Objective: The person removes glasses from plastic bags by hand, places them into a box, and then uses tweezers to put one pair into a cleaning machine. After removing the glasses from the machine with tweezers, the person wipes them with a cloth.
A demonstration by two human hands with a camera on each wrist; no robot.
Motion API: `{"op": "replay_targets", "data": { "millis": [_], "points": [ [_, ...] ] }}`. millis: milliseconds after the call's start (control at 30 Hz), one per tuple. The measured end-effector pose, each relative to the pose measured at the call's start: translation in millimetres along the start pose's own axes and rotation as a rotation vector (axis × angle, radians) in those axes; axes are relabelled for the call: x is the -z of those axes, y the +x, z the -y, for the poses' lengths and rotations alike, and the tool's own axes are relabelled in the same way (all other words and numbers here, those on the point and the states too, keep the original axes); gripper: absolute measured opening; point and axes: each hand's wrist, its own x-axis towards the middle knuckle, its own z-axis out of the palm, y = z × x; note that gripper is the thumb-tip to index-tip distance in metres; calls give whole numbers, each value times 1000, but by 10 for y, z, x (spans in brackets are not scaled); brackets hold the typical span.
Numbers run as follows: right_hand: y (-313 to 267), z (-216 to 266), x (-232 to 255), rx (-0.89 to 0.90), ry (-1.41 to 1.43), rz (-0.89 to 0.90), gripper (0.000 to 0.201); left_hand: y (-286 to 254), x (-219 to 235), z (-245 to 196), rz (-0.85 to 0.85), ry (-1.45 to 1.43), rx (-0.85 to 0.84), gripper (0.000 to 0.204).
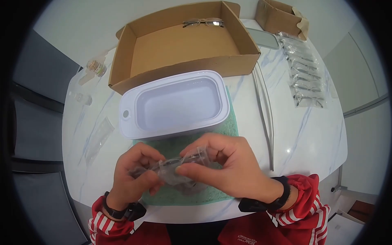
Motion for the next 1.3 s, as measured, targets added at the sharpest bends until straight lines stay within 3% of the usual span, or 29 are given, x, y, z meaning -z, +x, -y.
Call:
{"op": "replay_targets", "data": {
  "millis": [200, 267, 500, 567, 700, 833, 900, 967, 1100, 1167, 1300],
  "points": [
    [-32, -5, 0, -86, -111, 51, 30, 19, -64, -34, -66, 21, 17, 25],
    [-26, 8, -56, -69, 81, 9, 33, -1, -5, -1, -72, 6, 12, 22],
    [-50, -98, -59, 22, 99, 35, 29, -4, 9, 93, -74, -71, -33, 10],
    [-30, -138, -80, 76, 277, -36, 28, 2, 41, 115, -80, -133, -46, 9],
    [-44, -132, -58, 91, 294, -44, 26, 0, 34, 77, -80, -196, -35, 11],
    [-60, -166, -93, 14, 218, -20, 29, 32, -71, 0, -90, -138, -29, 25],
    [-66, -175, -106, -36, 188, 1, 31, 39, -66, -10, -12, 7, -5, 34],
    [-73, -149, -118, -93, -19, 94, 36, 26, -54, 24, -5, 57, 10, 33],
    [-48, -83, -152, -162, 81, 79, 38, -3, -18, 44, -55, 1, 39, 24],
    [-50, -74, -165, -33, 131, -11, 35, -5, 8, 34, -89, -60, 37, 24],
    [-57, -49, 5, 136, 55, 5, 27, -21, 68, 31, -69, -164, -1, 24]
  ]
}}
